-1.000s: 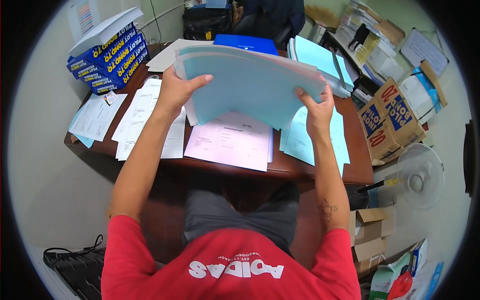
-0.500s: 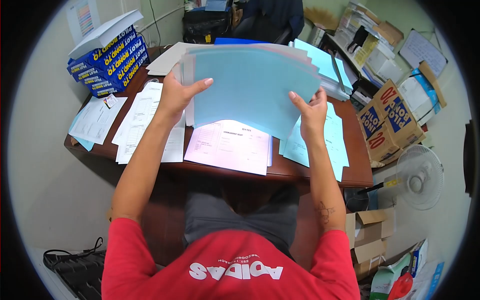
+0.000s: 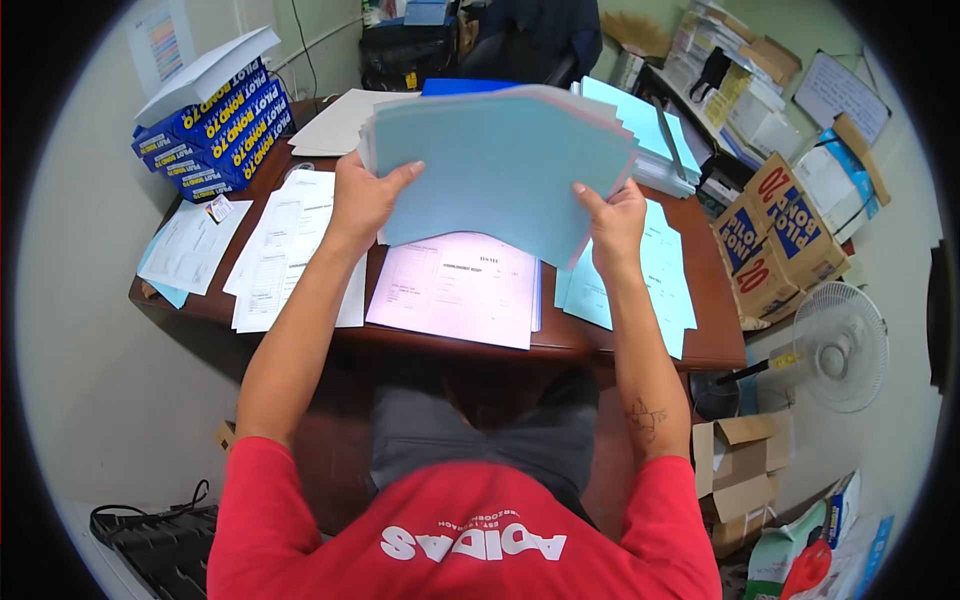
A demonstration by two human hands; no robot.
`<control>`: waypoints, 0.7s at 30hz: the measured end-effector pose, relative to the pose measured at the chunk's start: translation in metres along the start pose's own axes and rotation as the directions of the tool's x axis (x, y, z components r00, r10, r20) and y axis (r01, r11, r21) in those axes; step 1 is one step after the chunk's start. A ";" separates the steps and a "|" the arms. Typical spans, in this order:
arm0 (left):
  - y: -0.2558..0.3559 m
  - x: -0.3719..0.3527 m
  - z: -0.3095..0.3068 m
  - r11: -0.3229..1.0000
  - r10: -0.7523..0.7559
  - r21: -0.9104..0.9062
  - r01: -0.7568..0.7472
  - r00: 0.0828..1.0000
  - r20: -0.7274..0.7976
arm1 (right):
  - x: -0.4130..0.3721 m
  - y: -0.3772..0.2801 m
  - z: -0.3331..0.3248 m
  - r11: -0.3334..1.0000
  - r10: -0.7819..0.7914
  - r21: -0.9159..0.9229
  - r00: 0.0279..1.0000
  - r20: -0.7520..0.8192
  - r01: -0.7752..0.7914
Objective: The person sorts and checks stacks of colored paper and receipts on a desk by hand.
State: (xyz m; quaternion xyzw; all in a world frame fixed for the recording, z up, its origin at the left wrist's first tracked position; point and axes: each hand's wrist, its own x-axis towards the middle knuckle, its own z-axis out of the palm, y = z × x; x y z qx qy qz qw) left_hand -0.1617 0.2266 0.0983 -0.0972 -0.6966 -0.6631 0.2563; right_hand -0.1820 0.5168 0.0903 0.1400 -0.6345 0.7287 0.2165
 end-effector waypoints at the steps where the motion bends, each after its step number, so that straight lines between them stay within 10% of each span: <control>1: 0.002 0.002 0.000 1.000 0.018 0.000 -0.018 1.000 -0.017 | 0.003 0.001 -0.001 0.999 -0.044 0.004 0.999 0.001 0.044; 8: 0.015 -0.005 -0.013 0.985 0.167 0.031 -0.169 0.984 0.054 | -0.009 -0.034 0.007 0.941 -0.227 -0.238 0.970 0.086 0.242; 21: 0.015 0.016 -0.004 1.000 -0.015 0.018 0.014 0.999 0.030 | 0.016 -0.018 0.022 0.975 -0.215 -0.056 0.976 0.011 0.216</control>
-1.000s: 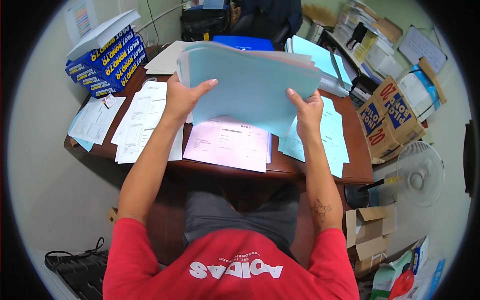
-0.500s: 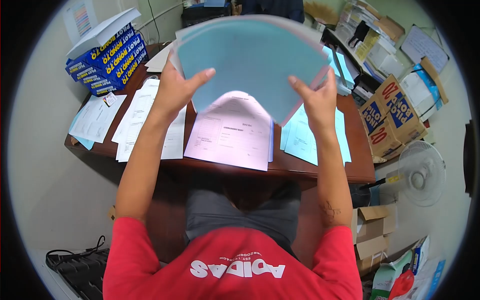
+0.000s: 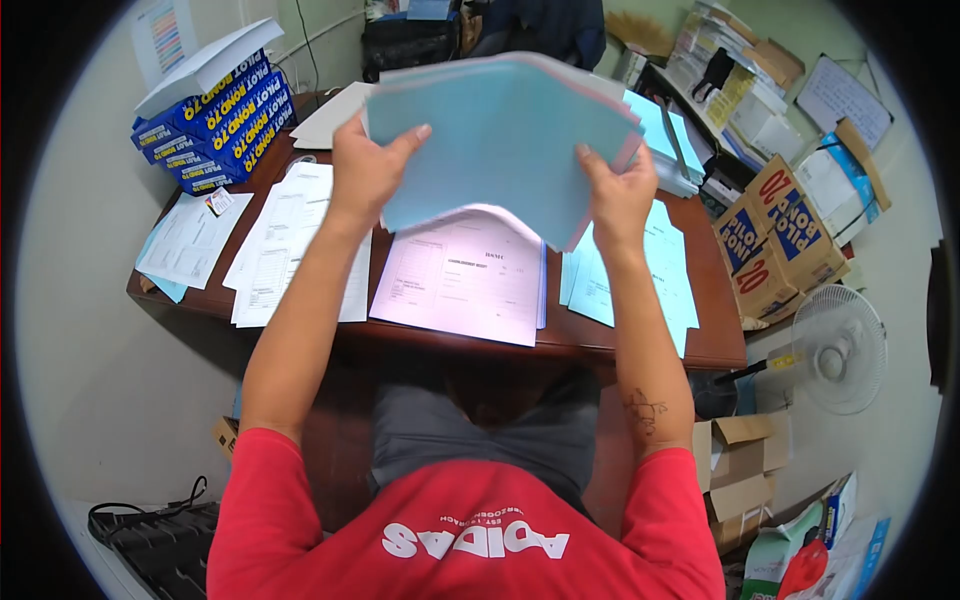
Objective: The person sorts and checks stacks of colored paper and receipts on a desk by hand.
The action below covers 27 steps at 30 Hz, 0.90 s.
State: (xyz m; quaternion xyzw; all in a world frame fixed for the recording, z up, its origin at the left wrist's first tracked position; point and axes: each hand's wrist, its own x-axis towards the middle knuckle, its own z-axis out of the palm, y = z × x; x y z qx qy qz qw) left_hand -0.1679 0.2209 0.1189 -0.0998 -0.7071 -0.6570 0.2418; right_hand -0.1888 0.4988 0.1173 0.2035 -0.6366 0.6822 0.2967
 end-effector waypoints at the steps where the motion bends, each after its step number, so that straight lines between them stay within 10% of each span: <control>1: 0.008 -0.002 -0.002 1.000 -0.010 0.001 0.010 1.000 0.002 | 0.002 -0.012 0.001 1.000 -0.011 -0.006 0.999 0.049 0.011; 5: -0.007 -0.006 -0.021 0.963 0.158 0.198 -0.183 0.978 0.137 | -0.009 0.006 -0.021 0.973 0.020 -0.229 0.993 0.120 0.008; 9: -0.021 -0.007 -0.017 1.000 -0.012 0.008 0.011 0.994 0.108 | -0.022 0.024 -0.020 0.978 0.189 0.079 0.980 0.056 -0.193; 14: -0.032 -0.003 0.007 0.982 0.122 -0.128 -0.136 0.986 -0.115 | -0.013 0.039 -0.003 0.993 0.114 -0.008 0.992 0.044 -0.114; 27: -0.014 0.013 0.011 1.000 0.009 -0.019 -0.011 0.995 -0.103 | 0.019 0.027 -0.004 0.998 0.022 0.056 1.000 -0.017 -0.021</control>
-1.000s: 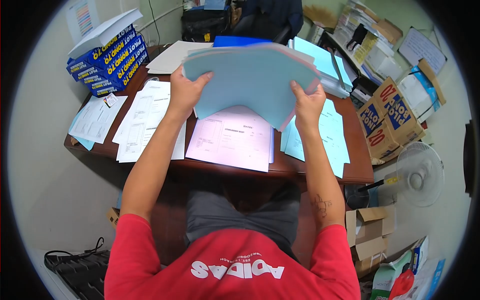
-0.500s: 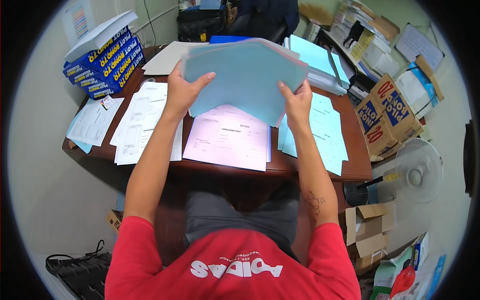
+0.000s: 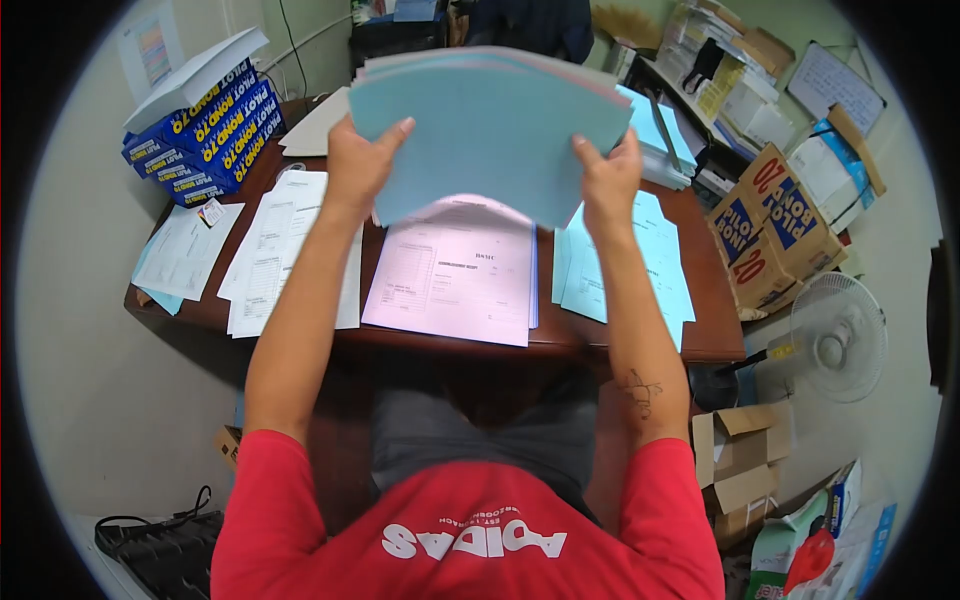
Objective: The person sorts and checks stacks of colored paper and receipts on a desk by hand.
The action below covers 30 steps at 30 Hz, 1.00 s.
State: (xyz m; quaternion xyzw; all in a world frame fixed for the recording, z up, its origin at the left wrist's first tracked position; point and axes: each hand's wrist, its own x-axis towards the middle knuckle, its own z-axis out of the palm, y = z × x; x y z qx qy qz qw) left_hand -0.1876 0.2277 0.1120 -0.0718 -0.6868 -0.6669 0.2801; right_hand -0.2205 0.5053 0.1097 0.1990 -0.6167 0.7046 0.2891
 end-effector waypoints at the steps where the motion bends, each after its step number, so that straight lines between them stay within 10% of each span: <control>1: 0.011 -0.003 -0.004 0.998 0.047 -0.034 -0.045 0.998 0.052 | 0.000 -0.012 -0.003 1.000 0.004 -0.025 1.000 0.018 -0.004; 10: 0.003 -0.013 -0.008 0.997 0.048 -0.056 -0.046 0.998 0.043 | -0.018 -0.010 -0.008 0.977 0.065 -0.209 0.990 0.129 -0.036; 20: -0.027 -0.032 -0.009 0.989 0.076 -0.134 -0.065 0.994 0.080 | -0.026 -0.004 -0.025 0.963 0.168 0.214 0.986 0.006 -0.165; 30: -0.001 -0.026 -0.006 1.000 0.011 -0.016 -0.009 0.994 0.113 | -0.021 -0.034 -0.013 0.992 -0.022 -0.127 0.999 0.026 0.025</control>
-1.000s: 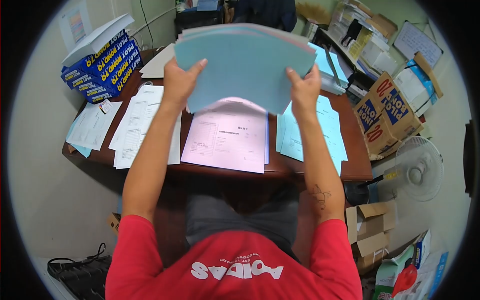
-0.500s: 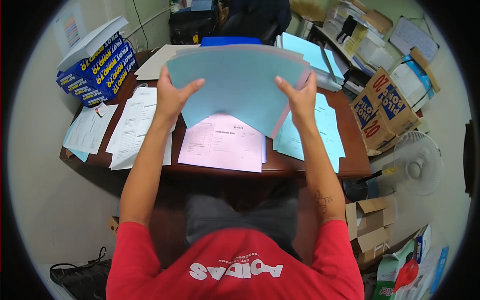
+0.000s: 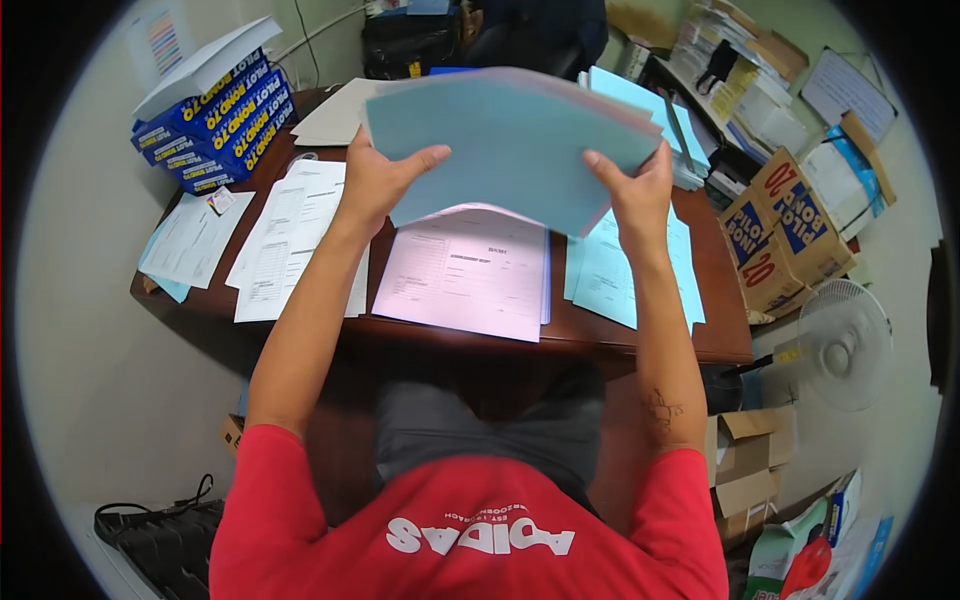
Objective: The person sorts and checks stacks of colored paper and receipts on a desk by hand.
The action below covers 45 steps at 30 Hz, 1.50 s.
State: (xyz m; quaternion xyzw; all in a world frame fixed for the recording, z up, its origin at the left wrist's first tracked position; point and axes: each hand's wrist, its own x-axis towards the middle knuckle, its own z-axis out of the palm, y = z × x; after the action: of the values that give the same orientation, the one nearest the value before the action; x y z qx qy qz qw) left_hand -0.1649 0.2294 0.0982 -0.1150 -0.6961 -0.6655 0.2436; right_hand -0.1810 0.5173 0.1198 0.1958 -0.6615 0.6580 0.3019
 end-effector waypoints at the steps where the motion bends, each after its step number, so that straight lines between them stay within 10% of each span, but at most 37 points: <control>1: -0.006 -0.001 -0.004 1.000 0.004 0.005 -0.004 1.000 -0.005 | -0.006 0.005 -0.002 1.000 -0.003 0.007 1.000 0.003 0.003; 13: -0.019 0.000 -0.007 0.998 0.062 0.014 -0.063 0.997 0.055 | -0.014 0.034 -0.002 0.992 0.122 0.011 0.991 0.048 -0.123; 15: -0.013 0.002 -0.002 0.969 0.245 0.075 -0.235 0.956 -0.164 | -0.006 0.023 -0.001 0.989 0.148 -0.005 0.988 0.044 -0.148; 17: 0.009 0.011 -0.011 0.723 0.620 0.512 -0.464 0.763 -0.185 | 0.009 0.002 -0.005 0.974 -0.142 -0.164 0.984 0.112 0.159; 21: 0.094 0.006 0.003 0.290 0.808 0.791 -0.538 0.581 0.099 | 0.036 -0.066 0.007 0.843 -0.437 -0.196 0.851 0.290 0.500; 23: 0.103 0.005 -0.002 0.848 0.193 0.411 -0.335 0.917 0.349 | 0.050 -0.091 0.010 0.442 -0.704 -0.284 0.526 0.477 0.851; 26: 0.090 0.005 -0.010 0.949 0.080 0.253 -0.189 0.919 0.386 | 0.064 -0.098 0.012 0.234 -0.829 -0.437 0.413 0.377 0.868; 30: 0.073 -0.006 -0.010 0.996 -0.054 -0.053 0.065 0.979 0.195 | 0.064 -0.055 0.007 0.420 -0.833 -0.611 0.552 0.033 0.671; 31: 0.064 -0.006 -0.011 0.974 -0.158 -0.139 0.176 0.979 0.131 | 0.061 -0.026 -0.006 0.692 -0.554 -0.481 0.823 0.123 0.538; 32: 0.049 -0.006 -0.014 0.940 -0.250 -0.212 0.268 0.962 0.107 | 0.036 -0.020 -0.008 0.957 0.071 -0.291 0.978 0.195 -0.011; 34: 0.031 -0.008 -0.009 0.849 -0.422 -0.283 0.446 0.895 0.142 | 0.004 0.001 -0.005 0.870 0.456 -0.027 0.782 0.425 -0.493; 38: -0.031 -0.017 -0.004 0.721 -0.597 -0.289 0.630 0.776 0.203 | -0.038 0.042 0.009 0.661 0.715 -0.104 0.581 0.388 -0.743; 40: -0.047 -0.021 -0.001 0.649 -0.727 -0.018 0.760 0.627 0.279 | -0.044 0.074 0.010 0.607 0.753 -0.153 0.503 0.423 -0.780; 45: -0.039 -0.015 0.007 0.727 -0.680 0.166 0.667 0.665 0.308 | -0.036 0.047 0.032 0.766 0.639 -0.403 0.664 0.390 -0.501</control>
State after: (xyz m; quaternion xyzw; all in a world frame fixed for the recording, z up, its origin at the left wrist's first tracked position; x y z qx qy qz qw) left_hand -0.1719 0.2350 0.0564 0.0393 -0.7335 -0.6630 -0.1441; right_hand -0.1899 0.4831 0.0619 0.1005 -0.8244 0.5509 -0.0827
